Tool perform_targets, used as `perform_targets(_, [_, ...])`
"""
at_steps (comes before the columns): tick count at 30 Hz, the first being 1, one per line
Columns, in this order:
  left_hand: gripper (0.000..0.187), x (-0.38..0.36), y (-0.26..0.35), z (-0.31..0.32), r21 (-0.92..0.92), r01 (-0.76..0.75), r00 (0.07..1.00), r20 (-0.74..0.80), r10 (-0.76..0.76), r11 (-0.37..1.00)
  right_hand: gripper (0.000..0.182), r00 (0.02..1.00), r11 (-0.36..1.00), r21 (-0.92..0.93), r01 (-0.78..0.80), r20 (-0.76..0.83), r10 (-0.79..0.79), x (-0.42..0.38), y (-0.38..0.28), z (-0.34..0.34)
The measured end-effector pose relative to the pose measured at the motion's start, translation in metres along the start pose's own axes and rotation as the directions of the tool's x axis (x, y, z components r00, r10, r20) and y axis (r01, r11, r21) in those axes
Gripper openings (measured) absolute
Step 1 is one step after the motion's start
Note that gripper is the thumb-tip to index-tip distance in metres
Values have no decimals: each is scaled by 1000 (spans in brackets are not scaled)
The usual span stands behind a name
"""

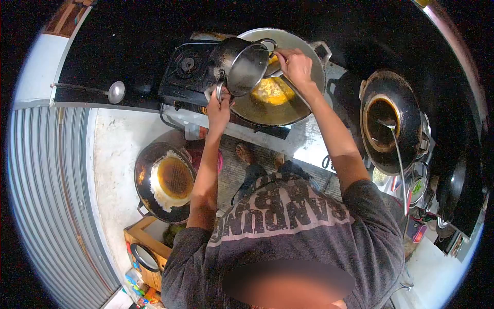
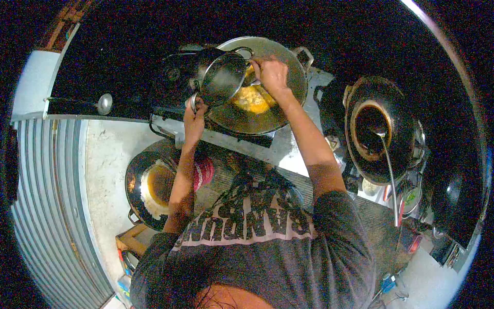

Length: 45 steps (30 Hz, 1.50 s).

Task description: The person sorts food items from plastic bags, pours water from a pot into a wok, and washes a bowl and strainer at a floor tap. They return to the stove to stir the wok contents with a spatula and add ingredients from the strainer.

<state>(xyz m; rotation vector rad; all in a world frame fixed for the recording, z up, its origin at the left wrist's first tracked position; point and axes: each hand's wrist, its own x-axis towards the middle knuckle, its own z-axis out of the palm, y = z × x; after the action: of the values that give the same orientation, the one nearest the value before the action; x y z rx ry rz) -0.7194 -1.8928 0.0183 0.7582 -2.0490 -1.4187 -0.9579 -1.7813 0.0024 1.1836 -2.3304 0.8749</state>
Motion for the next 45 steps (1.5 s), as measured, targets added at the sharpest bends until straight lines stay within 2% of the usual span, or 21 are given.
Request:
perform_targets(4, [20, -3, -3, 6, 6, -35, 997, -70, 35, 999, 19, 1000, 1000, 7, 20, -2, -20, -1, 4, 3])
perform_targets(7, [21, -2, -9, 4, 223, -80, 991, -83, 101, 971, 18, 999, 998, 41, 38, -16, -37, -1, 5, 3])
perform_targets(10, [23, -4, -6, 6, 157, -74, 990, -103, 91, 985, 17, 999, 999, 34, 40, -23, -39, -2, 5, 4])
perform_targets(16, [20, -9, 14, 3, 287, 92, 994, -84, -71, 954, 18, 999, 999, 33, 36, -14, -36, -4, -1, -2])
perform_targets(22, [20, -13, 11, 6, 215, -49, 991, -108, 73, 975, 20, 999, 998, 55, 30, -32, -28, -3, -4, -9])
perform_targets(25, [21, -13, 10, 5, 261, -92, 987, -105, 123, 961, 20, 998, 997, 67, 37, -44, -34, -4, -5, -11])
perform_targets(28, [24, -16, 21, 4, 252, -28, 995, -82, 51, 967, 19, 999, 996, 79, 36, -44, -33, -5, -5, -13])
perform_targets(36, [33, -21, 13, 1, 315, -58, 993, -77, 87, 947, 17, 993, 993, 75, 91, -84, -84, -11, -4, -7])
perform_targets(40, [36, -22, -1, -1, 351, -220, 961, -81, 264, 910, 17, 991, 993, 59, 102, -93, -96, -13, -1, -2])
perform_targets(43, [37, -20, -7, -3, 454, -382, 886, -66, 458, 805, 18, 996, 995, 64, 77, -56, -74, -12, -2, -7])
perform_targets(45, [38, -21, -2, -3, 419, -367, 903, -53, 426, 831, 19, 995, 995, 67, 79, -70, -75, -12, -4, -10])
